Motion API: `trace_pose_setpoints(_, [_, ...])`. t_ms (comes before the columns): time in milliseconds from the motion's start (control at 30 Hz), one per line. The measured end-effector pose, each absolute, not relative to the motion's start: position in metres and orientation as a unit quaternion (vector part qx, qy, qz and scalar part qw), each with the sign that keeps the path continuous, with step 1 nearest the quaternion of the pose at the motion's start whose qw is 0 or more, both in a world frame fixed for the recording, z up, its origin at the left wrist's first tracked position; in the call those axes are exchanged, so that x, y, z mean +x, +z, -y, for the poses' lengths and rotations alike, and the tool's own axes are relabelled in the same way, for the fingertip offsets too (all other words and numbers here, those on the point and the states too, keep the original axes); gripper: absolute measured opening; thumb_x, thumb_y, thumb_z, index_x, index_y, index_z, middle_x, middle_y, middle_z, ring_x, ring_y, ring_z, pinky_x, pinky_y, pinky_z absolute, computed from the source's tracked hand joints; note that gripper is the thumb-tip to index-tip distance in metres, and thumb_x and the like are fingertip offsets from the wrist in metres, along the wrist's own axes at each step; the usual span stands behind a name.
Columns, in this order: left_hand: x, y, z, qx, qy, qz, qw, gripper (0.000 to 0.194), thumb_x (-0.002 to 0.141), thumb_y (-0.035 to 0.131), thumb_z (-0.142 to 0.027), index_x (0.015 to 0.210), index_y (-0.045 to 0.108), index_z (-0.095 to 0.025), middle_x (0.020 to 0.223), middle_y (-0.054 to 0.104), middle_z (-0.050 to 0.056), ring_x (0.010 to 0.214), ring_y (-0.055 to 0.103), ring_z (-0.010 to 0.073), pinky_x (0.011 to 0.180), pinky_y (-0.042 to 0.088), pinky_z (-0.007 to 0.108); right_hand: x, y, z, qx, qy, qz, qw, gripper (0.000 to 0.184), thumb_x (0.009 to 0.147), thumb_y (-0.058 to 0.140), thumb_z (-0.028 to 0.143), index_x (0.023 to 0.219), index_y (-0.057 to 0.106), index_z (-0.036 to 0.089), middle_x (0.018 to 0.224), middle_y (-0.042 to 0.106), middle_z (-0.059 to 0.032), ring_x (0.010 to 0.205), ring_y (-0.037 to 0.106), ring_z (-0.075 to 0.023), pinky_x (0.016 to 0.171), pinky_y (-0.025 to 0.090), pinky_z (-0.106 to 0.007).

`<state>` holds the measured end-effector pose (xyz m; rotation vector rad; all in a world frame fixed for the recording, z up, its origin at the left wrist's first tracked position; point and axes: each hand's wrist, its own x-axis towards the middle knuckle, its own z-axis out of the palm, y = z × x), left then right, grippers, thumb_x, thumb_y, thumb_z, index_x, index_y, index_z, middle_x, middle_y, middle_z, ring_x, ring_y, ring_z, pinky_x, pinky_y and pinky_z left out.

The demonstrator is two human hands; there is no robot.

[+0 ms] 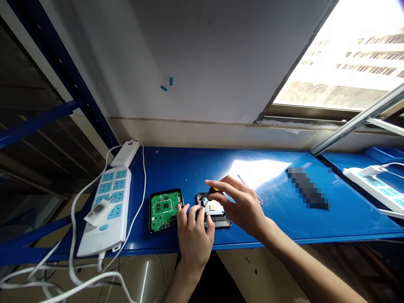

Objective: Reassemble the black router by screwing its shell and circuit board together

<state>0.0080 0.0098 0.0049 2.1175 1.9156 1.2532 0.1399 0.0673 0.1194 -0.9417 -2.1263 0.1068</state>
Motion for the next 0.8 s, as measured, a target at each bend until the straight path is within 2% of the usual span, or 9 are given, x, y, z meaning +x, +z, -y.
trace_pose_setpoints(100, [0.008,0.006,-0.010,0.679,0.403,-0.614,0.010,0.019,0.090,0.059,-0.019,0.103,0.073,-0.016,0.104,0.071,0.007,0.114,0.054,0.0310,0.116,0.034,0.059,0.138,0.120,-0.070,-0.379,0.042,0.829,0.409,0.016,0.093,0.067,0.026,0.106,0.071,0.018,0.086,0.066,-0.0057,0.067,0.065,-0.0134,0.061,0.056,-0.026])
trace_pose_setpoints(200, [0.008,0.006,-0.010,0.677,0.405,-0.615,0.007,0.019,0.090,0.059,-0.020,0.103,0.073,-0.017,0.105,0.071,0.007,0.114,0.055,0.0311,0.115,0.034,0.059,0.141,0.122,-0.066,-0.361,0.085,0.842,0.392,0.026,0.096,0.060,0.014,0.120,0.066,0.019,0.112,0.069,-0.0119,0.093,0.070,-0.0174,0.074,0.059,-0.028])
trace_pose_setpoints(267, [0.008,0.005,-0.010,0.676,0.404,-0.616,0.008,0.019,0.090,0.060,-0.020,0.103,0.073,-0.017,0.105,0.071,0.007,0.114,0.055,0.0312,0.115,0.035,0.059,0.144,0.123,-0.061,-0.341,0.109,0.851,0.385,0.036,0.096,0.057,0.008,0.129,0.062,0.022,0.120,0.069,-0.0113,0.100,0.069,-0.0167,0.078,0.060,-0.027])
trace_pose_setpoints(333, [0.007,0.004,-0.010,0.676,0.402,-0.618,0.009,0.020,0.089,0.060,-0.021,0.104,0.073,-0.017,0.106,0.071,0.007,0.114,0.056,0.0314,0.115,0.036,0.060,0.145,0.124,-0.060,-0.334,0.110,0.849,0.393,0.037,0.095,0.059,0.009,0.129,0.062,0.023,0.110,0.072,-0.0086,0.090,0.070,-0.0148,0.073,0.059,-0.026])
trace_pose_setpoints(467, [0.007,0.006,-0.010,0.676,0.401,-0.618,0.008,0.019,0.090,0.059,-0.020,0.103,0.073,-0.018,0.105,0.071,0.007,0.114,0.056,0.0317,0.113,0.037,0.061,0.143,0.125,-0.066,-0.368,0.076,0.829,0.415,0.015,0.092,0.068,0.019,0.106,0.072,0.021,0.089,0.071,-0.0058,0.072,0.068,-0.0139,0.064,0.058,-0.026])
trace_pose_setpoints(533, [0.007,0.007,-0.010,0.677,0.401,-0.617,0.007,0.019,0.090,0.059,-0.020,0.102,0.073,-0.018,0.105,0.071,0.007,0.114,0.056,0.0319,0.113,0.037,0.062,0.143,0.124,-0.069,-0.382,0.057,0.821,0.419,0.009,0.091,0.069,0.025,0.099,0.073,0.020,0.083,0.068,-0.0050,0.066,0.066,-0.0134,0.060,0.056,-0.026])
trace_pose_setpoints(633, [0.007,0.008,-0.011,0.677,0.401,-0.617,0.005,0.019,0.089,0.059,-0.019,0.103,0.073,-0.017,0.104,0.071,0.007,0.114,0.056,0.0314,0.114,0.037,0.061,0.144,0.122,-0.068,-0.381,0.066,0.828,0.405,0.022,0.096,0.061,0.023,0.117,0.069,0.022,0.099,0.070,-0.0088,0.080,0.069,-0.0165,0.068,0.059,-0.029])
trace_pose_setpoints(700, [0.007,0.008,-0.011,0.677,0.401,-0.617,0.006,0.020,0.089,0.060,-0.019,0.104,0.073,-0.017,0.104,0.071,0.007,0.114,0.056,0.0307,0.115,0.037,0.059,0.145,0.119,-0.065,-0.371,0.093,0.843,0.379,0.037,0.099,0.053,0.017,0.135,0.058,0.025,0.116,0.068,-0.0104,0.095,0.069,-0.0178,0.078,0.060,-0.032])
trace_pose_setpoints(800, [0.007,0.007,-0.010,0.678,0.399,-0.617,0.007,0.019,0.089,0.060,-0.019,0.103,0.073,-0.017,0.105,0.071,0.007,0.114,0.056,0.0304,0.116,0.036,0.058,0.143,0.117,-0.061,-0.356,0.116,0.856,0.357,0.046,0.100,0.051,0.015,0.144,0.047,0.027,0.114,0.068,-0.0083,0.092,0.069,-0.0153,0.078,0.059,-0.029])
